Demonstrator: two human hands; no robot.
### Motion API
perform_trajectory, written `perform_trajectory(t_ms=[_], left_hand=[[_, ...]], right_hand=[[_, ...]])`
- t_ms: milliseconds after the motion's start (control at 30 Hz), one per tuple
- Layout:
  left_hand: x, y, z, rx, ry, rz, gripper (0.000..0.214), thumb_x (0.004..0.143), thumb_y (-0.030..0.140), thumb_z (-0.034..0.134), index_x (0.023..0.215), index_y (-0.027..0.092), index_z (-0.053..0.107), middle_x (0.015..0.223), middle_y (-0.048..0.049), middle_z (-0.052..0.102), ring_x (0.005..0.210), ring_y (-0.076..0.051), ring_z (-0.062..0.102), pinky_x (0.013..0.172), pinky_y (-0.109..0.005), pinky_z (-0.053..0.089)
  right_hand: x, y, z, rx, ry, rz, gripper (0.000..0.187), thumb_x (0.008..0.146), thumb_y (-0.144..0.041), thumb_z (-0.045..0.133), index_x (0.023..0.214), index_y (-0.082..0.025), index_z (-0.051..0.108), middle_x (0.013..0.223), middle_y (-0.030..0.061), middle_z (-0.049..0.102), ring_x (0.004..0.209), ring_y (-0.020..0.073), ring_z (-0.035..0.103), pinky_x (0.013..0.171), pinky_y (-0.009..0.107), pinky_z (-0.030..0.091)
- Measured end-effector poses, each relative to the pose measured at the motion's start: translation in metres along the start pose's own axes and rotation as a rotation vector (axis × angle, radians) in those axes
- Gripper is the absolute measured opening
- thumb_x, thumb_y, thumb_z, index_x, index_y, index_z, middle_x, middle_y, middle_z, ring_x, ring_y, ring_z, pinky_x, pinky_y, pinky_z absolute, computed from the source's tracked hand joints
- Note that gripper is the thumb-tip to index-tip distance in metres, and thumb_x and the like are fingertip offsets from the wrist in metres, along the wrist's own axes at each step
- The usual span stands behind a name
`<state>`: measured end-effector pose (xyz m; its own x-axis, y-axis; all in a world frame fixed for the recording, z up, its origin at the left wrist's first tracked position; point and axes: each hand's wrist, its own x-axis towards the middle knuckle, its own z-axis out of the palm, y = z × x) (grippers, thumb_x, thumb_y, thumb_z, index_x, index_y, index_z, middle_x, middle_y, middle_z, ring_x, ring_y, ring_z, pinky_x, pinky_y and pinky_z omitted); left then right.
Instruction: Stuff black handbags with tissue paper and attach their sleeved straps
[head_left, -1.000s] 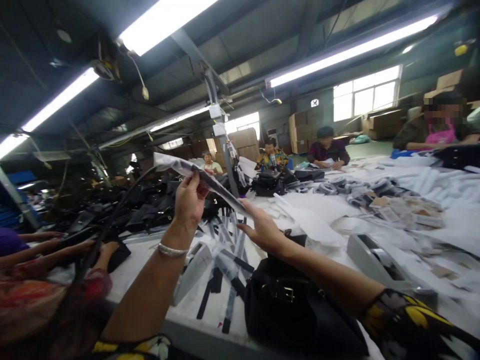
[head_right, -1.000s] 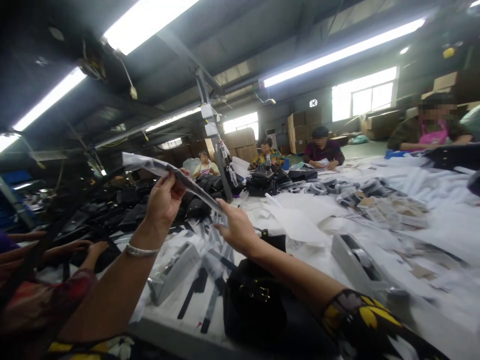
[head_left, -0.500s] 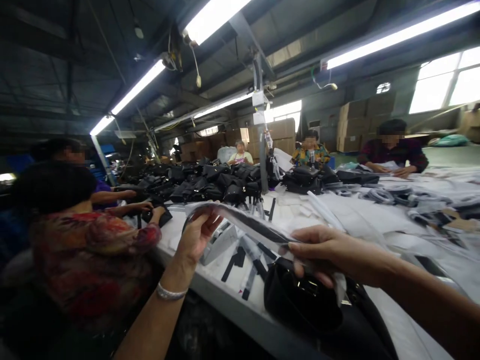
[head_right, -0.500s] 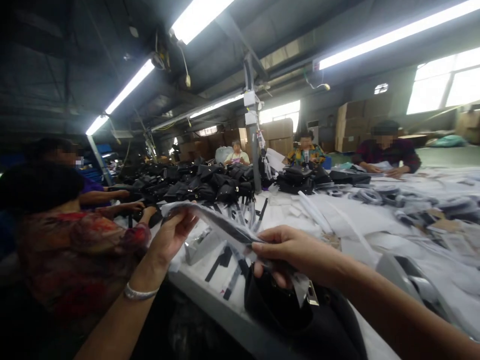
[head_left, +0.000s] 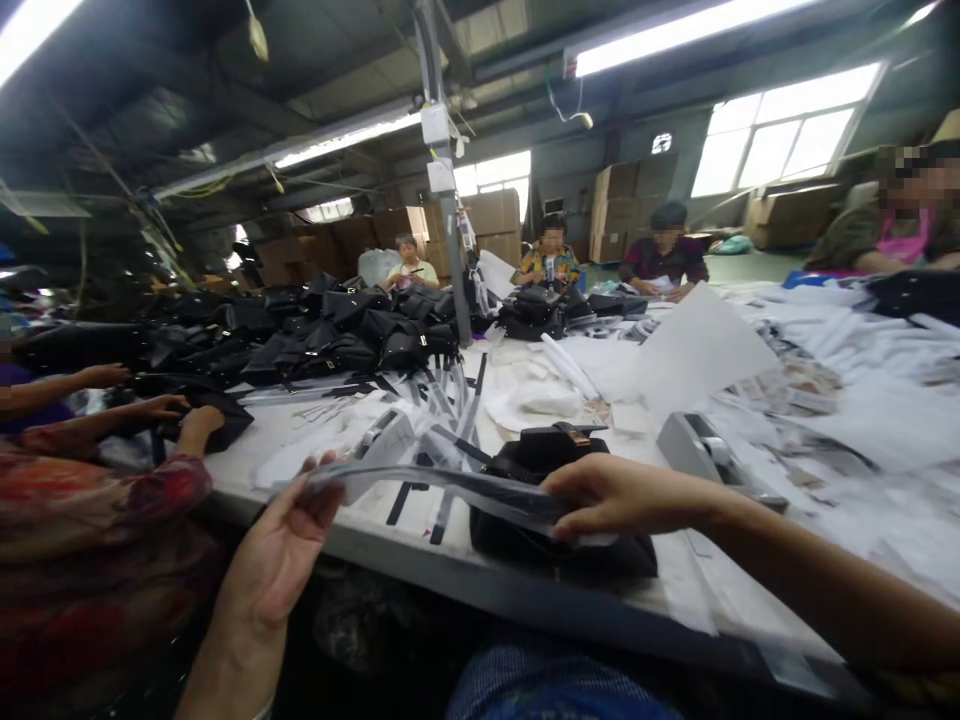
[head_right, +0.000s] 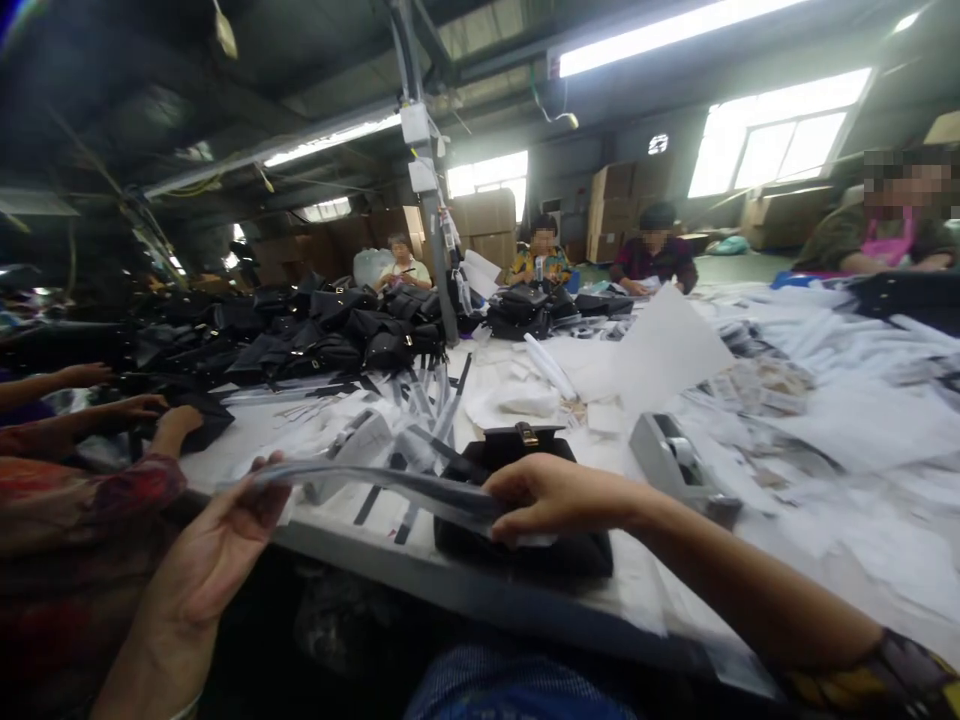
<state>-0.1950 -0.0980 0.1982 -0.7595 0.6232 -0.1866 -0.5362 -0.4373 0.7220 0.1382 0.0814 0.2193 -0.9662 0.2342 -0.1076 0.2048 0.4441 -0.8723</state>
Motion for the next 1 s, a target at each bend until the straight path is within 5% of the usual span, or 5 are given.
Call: perform_trajectory(t_ms=[200,300,467,667,1000], left_hand=[[0.005,-0.006,-0.013,-0.145,-0.038,-0.005,0.043,0.100,0.000,0.020,0.107,0.007,0.061,0.063,0.0012,0.063,0.053,-0.007,0.066,0.064,-0.022,0.063],[0.013,-0.018,-0.016,-0.303,-0.138,-0.008,0.049,0.102,0.003,0.010,0.111,0.006,0.058,0.057,0.0051,0.053,0.045,-0.004,0.057,0.055,-0.013,0.056],[0.038,-0.047,-0.022,-0.332,-0.240,-0.013,0.044,0.107,0.018,0.016,0.109,0.008,0.058,0.051,0.0083,0.047,0.041,-0.004,0.050,0.047,-0.012,0.050],[0.056,-0.073,-0.011,-0.293,-0.136,-0.073,0.040,0.107,0.018,0.020,0.102,0.009,0.059,0.053,0.0077,0.048,0.042,-0.003,0.050,0.050,-0.011,0.051],[0.040,-0.054,0.003,-0.081,0.006,0.126,0.034,0.104,0.013,0.032,0.099,0.011,0.066,0.072,0.0000,0.066,0.065,-0.006,0.067,0.069,-0.017,0.061]], right_hand=[[-0.033,0.016,0.028,-1.004,0.786,-0.377,0.023,0.094,-0.012,0.056,0.110,-0.017,0.071,0.097,0.0061,0.077,0.079,0.0173,0.072,0.073,0.027,0.052],[-0.041,0.029,0.028,-1.175,0.973,-0.446,0.027,0.094,-0.007,0.055,0.116,-0.015,0.067,0.106,0.0083,0.077,0.088,0.0188,0.072,0.080,0.031,0.052],[-0.042,0.073,0.021,-1.051,0.995,-0.341,0.032,0.095,-0.008,0.053,0.123,-0.020,0.065,0.104,0.0065,0.076,0.084,0.0166,0.071,0.079,0.031,0.053],[-0.050,0.108,0.026,-0.913,0.992,-0.193,0.035,0.096,-0.014,0.053,0.128,-0.023,0.065,0.101,0.0070,0.076,0.085,0.0184,0.072,0.077,0.032,0.054],[-0.072,0.114,0.054,-0.709,1.002,-0.224,0.050,0.090,-0.008,0.061,0.135,-0.029,0.059,0.107,0.0055,0.074,0.089,0.0184,0.070,0.081,0.029,0.056]])
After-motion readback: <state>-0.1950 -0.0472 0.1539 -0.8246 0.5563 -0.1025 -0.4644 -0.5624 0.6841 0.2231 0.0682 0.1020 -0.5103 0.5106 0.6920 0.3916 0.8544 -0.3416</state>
